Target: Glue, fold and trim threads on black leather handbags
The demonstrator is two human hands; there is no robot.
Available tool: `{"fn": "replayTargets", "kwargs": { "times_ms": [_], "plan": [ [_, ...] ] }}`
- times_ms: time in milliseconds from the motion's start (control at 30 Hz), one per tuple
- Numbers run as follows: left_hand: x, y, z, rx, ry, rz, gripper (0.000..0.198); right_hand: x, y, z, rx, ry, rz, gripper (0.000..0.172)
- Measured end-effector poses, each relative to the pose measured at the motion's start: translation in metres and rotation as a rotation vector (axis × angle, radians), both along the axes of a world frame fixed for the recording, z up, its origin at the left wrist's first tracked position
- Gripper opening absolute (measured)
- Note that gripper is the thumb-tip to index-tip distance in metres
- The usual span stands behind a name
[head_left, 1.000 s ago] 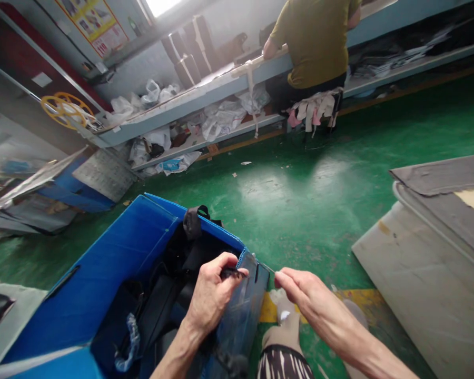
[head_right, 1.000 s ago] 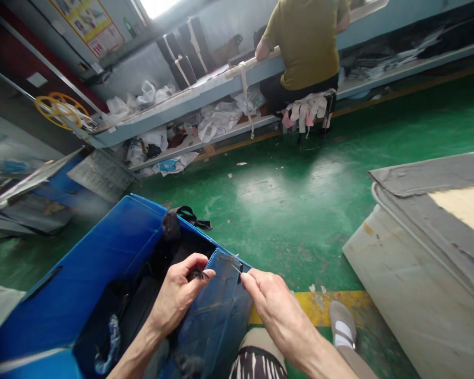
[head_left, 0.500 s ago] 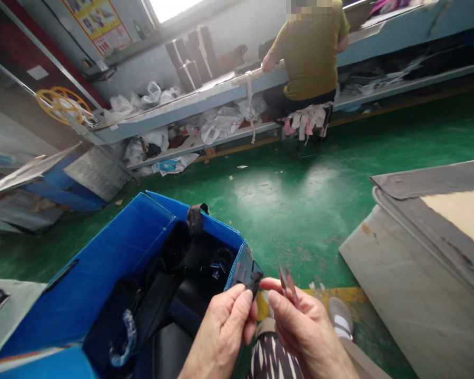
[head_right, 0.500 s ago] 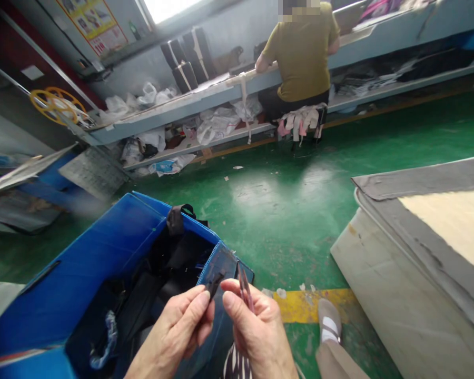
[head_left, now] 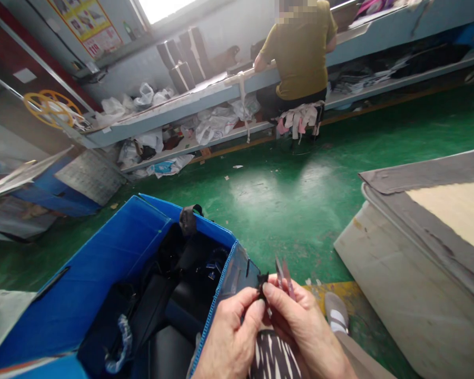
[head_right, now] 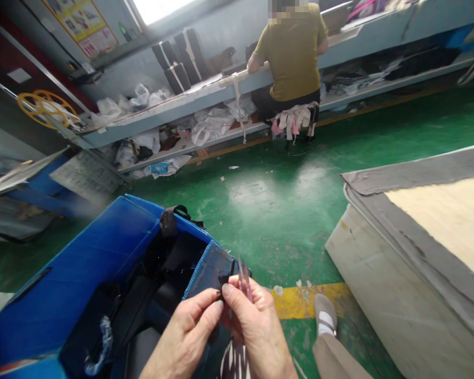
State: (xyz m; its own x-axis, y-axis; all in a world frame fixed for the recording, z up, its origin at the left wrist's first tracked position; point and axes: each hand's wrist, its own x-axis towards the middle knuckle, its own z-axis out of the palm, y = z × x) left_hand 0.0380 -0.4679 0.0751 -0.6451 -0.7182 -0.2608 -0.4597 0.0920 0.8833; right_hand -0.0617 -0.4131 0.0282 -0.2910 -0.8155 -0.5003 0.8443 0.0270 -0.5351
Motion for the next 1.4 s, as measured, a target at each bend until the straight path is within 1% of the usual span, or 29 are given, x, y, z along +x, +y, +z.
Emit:
{"fn": "replayTargets", "kwargs": {
  "times_ms": [67, 133, 167, 233, 300, 367, 433, 500, 567, 700, 800, 867, 1033, 1167, 1400],
  "plan": [
    [0.008, -0.013, 0.007, -0.162, -0.051, 0.025, 0.024, -0.01, -0.006, -0.011, 0.008, 0.162, 0.059, 0.036],
    [0.016, -0.033, 0.01, -0.261, -0.097, 0.119, 0.023, -0.017, -0.017, -0.024, 0.01, 0.364, 0.108, 0.03],
    [0.019, -0.044, 0.008, -0.261, -0.121, 0.165, 0.024, -0.019, -0.023, -0.03, 0.007, 0.461, 0.126, 0.027],
    [0.021, -0.065, 0.0, -0.208, -0.15, 0.218, 0.027, -0.02, -0.036, -0.04, 0.011, 0.625, 0.151, 0.022],
    [0.017, -0.081, -0.011, -0.12, -0.154, 0.186, 0.03, -0.018, -0.048, -0.048, 0.028, 0.738, 0.157, 0.021],
    [0.01, -0.088, -0.023, -0.037, -0.135, 0.117, 0.034, -0.016, -0.056, -0.054, 0.045, 0.823, 0.149, 0.021],
    [0.004, -0.089, -0.029, 0.009, -0.111, 0.071, 0.041, -0.016, -0.061, -0.058, 0.045, 0.867, 0.162, 0.022],
    [-0.002, -0.085, -0.03, -0.006, -0.114, 0.07, 0.044, -0.018, -0.062, -0.06, 0.026, 0.88, 0.19, 0.023],
    [-0.006, -0.08, -0.027, -0.069, -0.139, 0.062, 0.041, -0.02, -0.063, -0.061, -0.002, 0.871, 0.208, 0.023],
    [-0.015, -0.075, -0.022, -0.21, -0.25, 0.051, 0.029, -0.025, -0.067, -0.06, -0.091, 0.805, 0.235, 0.02],
    [-0.022, -0.074, -0.024, -0.285, -0.337, 0.053, 0.025, -0.027, -0.072, -0.061, -0.156, 0.745, 0.276, 0.019],
    [-0.026, -0.073, -0.026, -0.339, -0.383, 0.055, 0.024, -0.028, -0.075, -0.062, -0.17, 0.737, 0.291, 0.019],
    [-0.032, -0.07, -0.032, -0.472, -0.474, 0.075, 0.022, -0.029, -0.079, -0.066, -0.159, 0.737, 0.28, 0.023],
    [-0.034, -0.07, -0.034, -0.499, -0.508, 0.062, 0.023, -0.028, -0.078, -0.067, -0.129, 0.753, 0.255, 0.024],
    [-0.035, -0.072, -0.037, -0.574, -0.637, 0.072, 0.02, -0.023, -0.083, -0.072, -0.083, 0.759, 0.218, 0.024]
  ]
}}
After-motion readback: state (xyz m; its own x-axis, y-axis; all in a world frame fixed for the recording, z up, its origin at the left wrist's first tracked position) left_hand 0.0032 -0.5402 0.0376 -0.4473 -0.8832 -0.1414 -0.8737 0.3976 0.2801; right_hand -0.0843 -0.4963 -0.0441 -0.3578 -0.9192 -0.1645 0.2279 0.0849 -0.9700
